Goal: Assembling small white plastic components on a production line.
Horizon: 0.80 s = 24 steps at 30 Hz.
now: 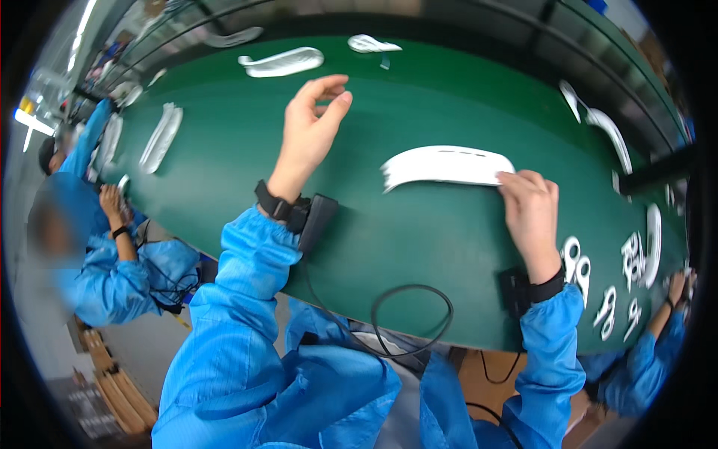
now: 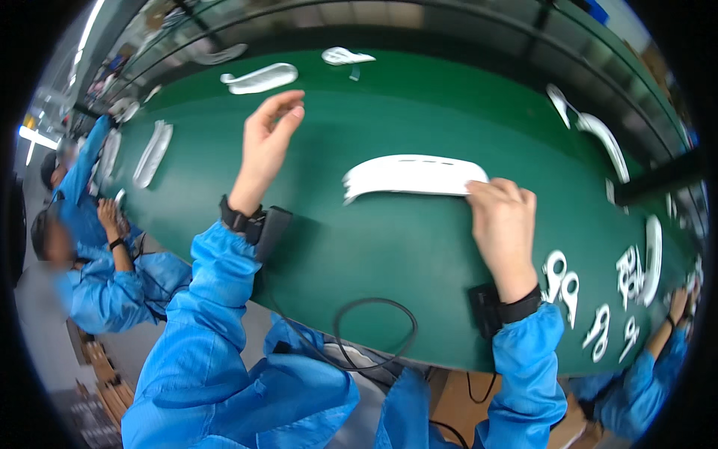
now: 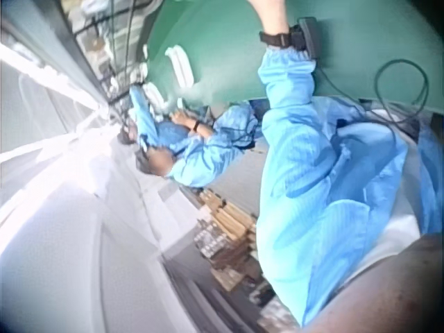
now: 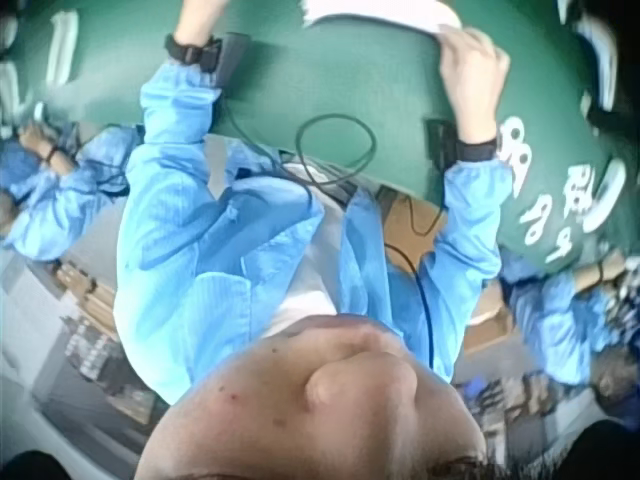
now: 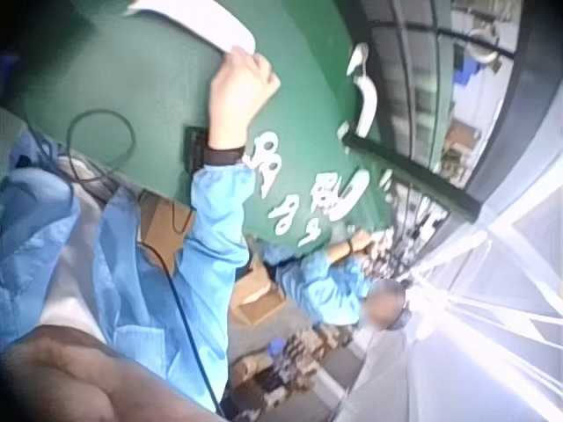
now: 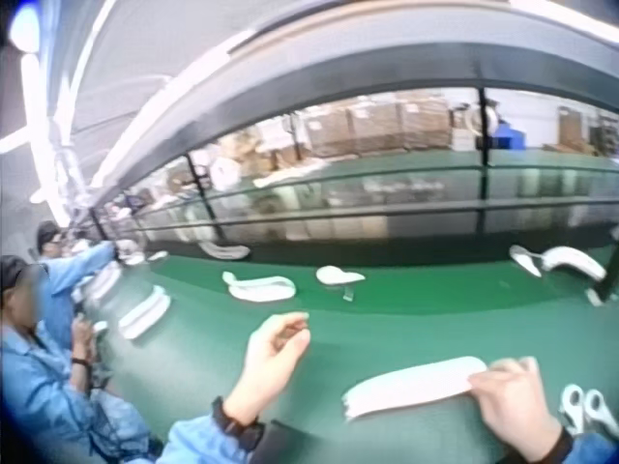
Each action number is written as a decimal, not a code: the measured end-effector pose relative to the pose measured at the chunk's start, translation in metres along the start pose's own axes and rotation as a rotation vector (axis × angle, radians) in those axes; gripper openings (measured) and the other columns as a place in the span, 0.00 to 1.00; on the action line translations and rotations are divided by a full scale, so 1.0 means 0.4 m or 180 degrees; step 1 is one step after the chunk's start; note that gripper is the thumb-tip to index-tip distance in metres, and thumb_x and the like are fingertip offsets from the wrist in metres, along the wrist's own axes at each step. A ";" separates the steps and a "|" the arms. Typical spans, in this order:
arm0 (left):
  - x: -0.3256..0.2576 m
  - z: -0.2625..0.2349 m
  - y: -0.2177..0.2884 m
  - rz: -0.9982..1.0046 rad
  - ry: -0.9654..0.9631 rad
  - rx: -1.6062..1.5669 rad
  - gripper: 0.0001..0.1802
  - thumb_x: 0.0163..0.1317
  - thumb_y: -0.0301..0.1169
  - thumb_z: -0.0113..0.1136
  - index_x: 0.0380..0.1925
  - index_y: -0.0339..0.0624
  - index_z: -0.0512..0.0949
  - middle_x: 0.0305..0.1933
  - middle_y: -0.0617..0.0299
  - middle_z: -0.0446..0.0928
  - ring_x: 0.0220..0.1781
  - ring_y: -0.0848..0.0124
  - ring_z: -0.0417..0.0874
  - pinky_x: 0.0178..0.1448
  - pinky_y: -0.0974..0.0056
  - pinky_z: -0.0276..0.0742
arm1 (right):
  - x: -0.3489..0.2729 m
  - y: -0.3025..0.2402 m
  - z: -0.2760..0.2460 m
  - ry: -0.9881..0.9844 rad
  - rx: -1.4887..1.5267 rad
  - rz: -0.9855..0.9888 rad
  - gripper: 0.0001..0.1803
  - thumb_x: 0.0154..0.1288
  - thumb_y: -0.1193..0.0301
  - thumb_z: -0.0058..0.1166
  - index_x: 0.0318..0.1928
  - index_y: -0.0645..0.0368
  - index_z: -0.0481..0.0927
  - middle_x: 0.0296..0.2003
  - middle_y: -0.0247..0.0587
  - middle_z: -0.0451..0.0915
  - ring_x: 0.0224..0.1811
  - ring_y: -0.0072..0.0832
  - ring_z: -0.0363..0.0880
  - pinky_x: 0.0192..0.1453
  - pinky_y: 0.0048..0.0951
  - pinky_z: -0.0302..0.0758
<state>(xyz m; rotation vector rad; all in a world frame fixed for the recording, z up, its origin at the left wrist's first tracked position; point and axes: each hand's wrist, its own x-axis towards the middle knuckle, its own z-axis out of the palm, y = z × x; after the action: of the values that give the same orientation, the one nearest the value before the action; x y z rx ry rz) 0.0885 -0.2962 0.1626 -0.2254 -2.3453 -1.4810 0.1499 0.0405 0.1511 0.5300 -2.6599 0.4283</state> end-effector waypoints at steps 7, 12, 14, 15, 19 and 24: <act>0.070 -0.147 -0.251 0.0398 0.0489 0.1809 0.19 0.54 0.28 0.60 0.49 0.44 0.78 0.52 0.48 0.73 0.55 0.48 0.71 0.60 0.51 0.69 | 0.229 0.204 0.137 0.0009 -0.0380 0.1245 0.11 0.64 0.69 0.53 0.40 0.61 0.84 0.37 0.54 0.83 0.43 0.48 0.81 0.49 0.47 0.75; 0.232 -0.132 -0.296 0.0681 0.0529 0.2614 0.29 0.54 0.25 0.57 0.60 0.47 0.69 0.57 0.50 0.72 0.60 0.49 0.71 0.62 0.48 0.70 | 0.281 0.259 0.144 -0.0175 -0.0496 0.1120 0.25 0.65 0.69 0.47 0.60 0.70 0.70 0.61 0.61 0.70 0.63 0.53 0.70 0.69 0.41 0.65; 0.288 -0.154 -0.337 0.0486 0.0281 0.2921 0.29 0.57 0.26 0.55 0.62 0.49 0.67 0.60 0.49 0.73 0.59 0.50 0.76 0.57 0.47 0.74 | 0.261 0.174 0.027 -0.0305 -0.0157 0.0781 0.25 0.66 0.68 0.48 0.61 0.67 0.70 0.64 0.57 0.68 0.66 0.50 0.68 0.70 0.38 0.63; 0.298 -0.162 -0.324 0.0249 0.0117 0.3329 0.22 0.61 0.33 0.52 0.57 0.51 0.73 0.50 0.53 0.80 0.53 0.49 0.80 0.50 0.45 0.78 | 0.240 0.171 -0.035 -0.0548 0.0297 0.0791 0.25 0.66 0.67 0.49 0.61 0.66 0.71 0.65 0.55 0.68 0.63 0.47 0.71 0.68 0.36 0.66; 0.372 -0.269 -0.444 0.0137 -0.0092 0.2984 0.21 0.70 0.49 0.44 0.52 0.55 0.79 0.43 0.56 0.83 0.50 0.57 0.82 0.55 0.45 0.65 | 0.064 0.185 -0.249 -0.0502 0.1005 0.1498 0.24 0.69 0.66 0.49 0.62 0.64 0.71 0.64 0.48 0.71 0.63 0.35 0.73 0.65 0.31 0.67; 0.305 -0.159 -0.240 0.0807 -0.0214 0.2284 0.21 0.72 0.48 0.45 0.44 0.45 0.78 0.30 0.57 0.81 0.35 0.61 0.80 0.55 0.53 0.63 | -0.213 0.216 -0.355 -0.0876 0.0209 0.2223 0.21 0.67 0.68 0.51 0.58 0.62 0.75 0.55 0.48 0.79 0.59 0.34 0.76 0.62 0.32 0.69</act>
<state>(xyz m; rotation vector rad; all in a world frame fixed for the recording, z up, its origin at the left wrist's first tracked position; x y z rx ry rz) -0.0411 -0.4022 0.1531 -0.3609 -2.6088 -0.4699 0.2310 0.1939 0.2203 -0.3808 -3.0509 0.6745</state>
